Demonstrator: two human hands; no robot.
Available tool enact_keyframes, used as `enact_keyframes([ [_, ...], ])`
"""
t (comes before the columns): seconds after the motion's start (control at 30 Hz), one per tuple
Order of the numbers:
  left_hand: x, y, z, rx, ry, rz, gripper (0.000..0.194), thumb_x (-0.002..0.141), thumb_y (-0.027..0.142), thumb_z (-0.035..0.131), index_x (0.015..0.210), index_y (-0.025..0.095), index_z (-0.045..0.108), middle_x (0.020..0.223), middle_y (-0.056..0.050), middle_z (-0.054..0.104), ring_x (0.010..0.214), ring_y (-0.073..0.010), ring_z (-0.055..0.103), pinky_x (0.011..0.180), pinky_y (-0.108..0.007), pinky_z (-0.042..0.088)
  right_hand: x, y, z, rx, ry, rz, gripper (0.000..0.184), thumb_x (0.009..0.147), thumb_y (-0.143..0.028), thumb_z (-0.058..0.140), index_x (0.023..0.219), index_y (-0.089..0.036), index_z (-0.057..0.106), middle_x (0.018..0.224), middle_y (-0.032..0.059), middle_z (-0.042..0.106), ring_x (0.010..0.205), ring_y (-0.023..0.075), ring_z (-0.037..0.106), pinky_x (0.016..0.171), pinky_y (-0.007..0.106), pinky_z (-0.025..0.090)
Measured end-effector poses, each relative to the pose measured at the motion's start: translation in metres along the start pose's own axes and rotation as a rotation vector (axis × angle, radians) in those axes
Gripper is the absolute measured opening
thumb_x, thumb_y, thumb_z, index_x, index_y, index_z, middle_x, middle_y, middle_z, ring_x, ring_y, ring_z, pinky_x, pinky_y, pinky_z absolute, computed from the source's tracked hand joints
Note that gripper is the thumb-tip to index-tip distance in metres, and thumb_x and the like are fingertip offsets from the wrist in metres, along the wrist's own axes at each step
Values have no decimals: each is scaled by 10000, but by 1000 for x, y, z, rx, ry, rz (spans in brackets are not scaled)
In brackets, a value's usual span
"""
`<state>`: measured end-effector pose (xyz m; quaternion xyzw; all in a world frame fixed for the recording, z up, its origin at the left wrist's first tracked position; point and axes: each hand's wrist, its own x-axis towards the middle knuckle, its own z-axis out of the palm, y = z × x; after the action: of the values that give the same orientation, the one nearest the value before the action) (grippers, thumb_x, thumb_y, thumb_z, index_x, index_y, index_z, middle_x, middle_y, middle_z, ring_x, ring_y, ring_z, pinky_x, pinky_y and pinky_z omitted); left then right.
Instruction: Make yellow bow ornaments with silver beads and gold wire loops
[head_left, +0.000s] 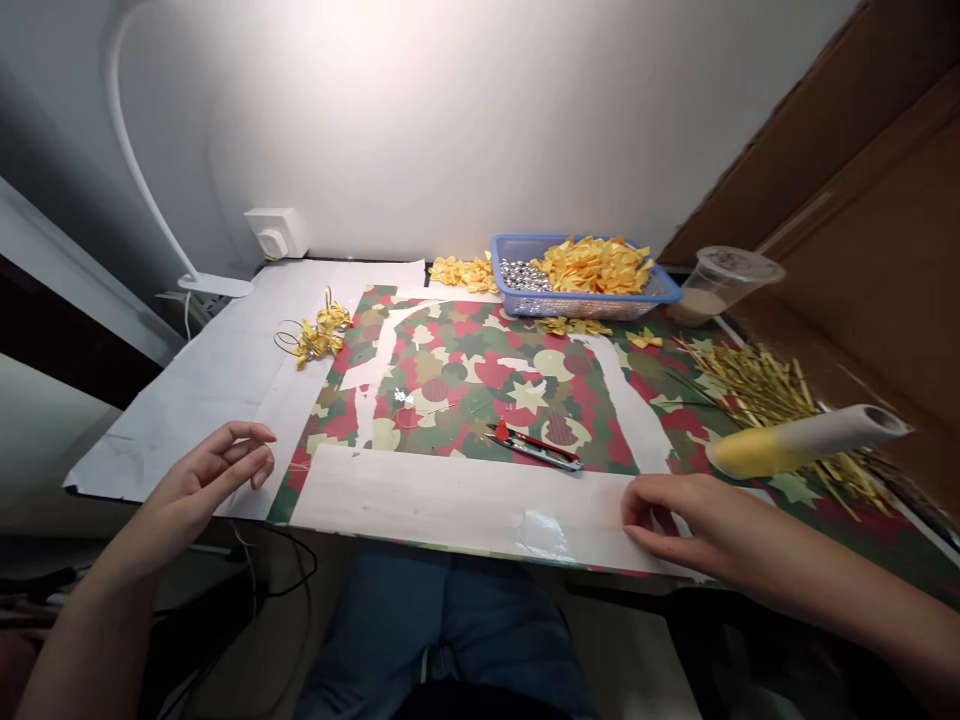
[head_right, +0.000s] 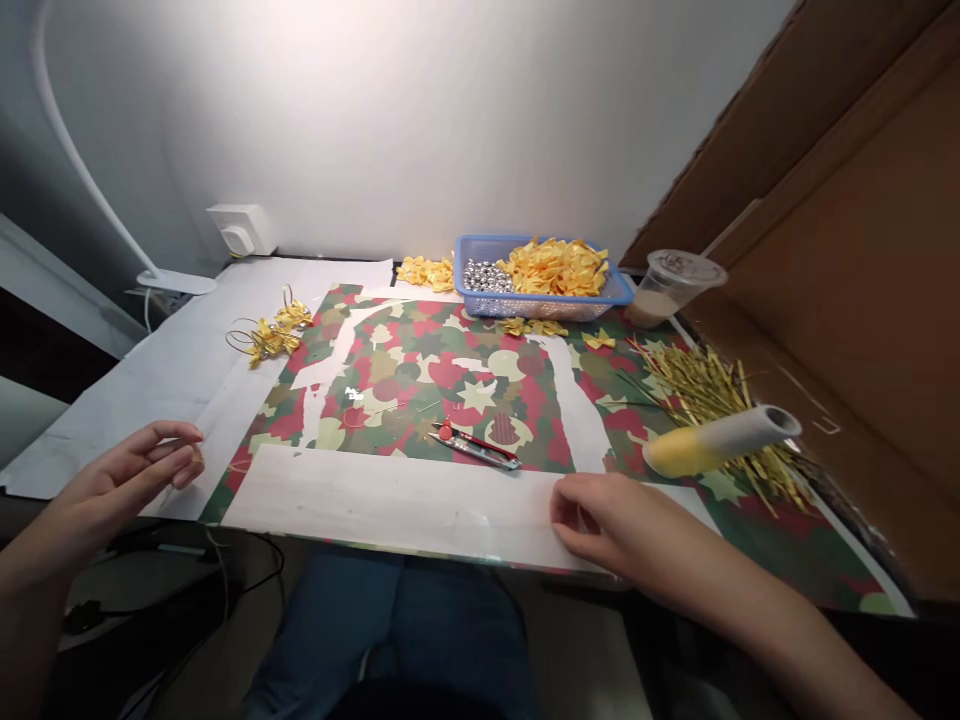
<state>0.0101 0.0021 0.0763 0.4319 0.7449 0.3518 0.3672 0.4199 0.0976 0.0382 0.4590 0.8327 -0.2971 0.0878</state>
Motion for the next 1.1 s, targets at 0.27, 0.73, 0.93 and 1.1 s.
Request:
enact_keyframes([
  [0.27, -2, -11, -16, -23, 48, 4, 277, 797, 437, 641, 929, 209, 554, 617, 40, 522, 683, -149, 487, 660, -232, 393, 1, -4, 1, 15, -33, 35, 177, 823, -187, 460, 713, -200, 598, 729, 72, 706, 652, 224, 642, 590, 287, 446],
  [0.73, -3, -16, -33, -34, 153, -36, 233, 804, 379, 640, 929, 204, 553, 612, 57, 525, 672, -133, 473, 652, -202, 374, 0, -10, -1, 4, -45, 77, 199, 809, -265, 427, 678, -224, 571, 733, 89, 703, 669, 248, 655, 618, 327, 492],
  [0.93, -2, -20, -35, -61, 187, -41, 336, 737, 397, 732, 983, 215, 594, 672, 43, 619, 746, -156, 558, 723, -220, 444, 0, -9, -1, 1, -47, 67, 195, 831, -241, 445, 697, -219, 585, 744, 79, 707, 680, 245, 660, 622, 320, 489],
  [1.1, 0, -19, -33, -102, 302, -72, 558, 578, 434, 854, 1034, 239, 600, 689, 53, 695, 811, -194, 650, 875, -294, 496, 0, -9, -1, -37, -29, 56, 197, 824, -161, 455, 702, -207, 603, 719, 58, 710, 644, 212, 655, 577, 274, 460],
])
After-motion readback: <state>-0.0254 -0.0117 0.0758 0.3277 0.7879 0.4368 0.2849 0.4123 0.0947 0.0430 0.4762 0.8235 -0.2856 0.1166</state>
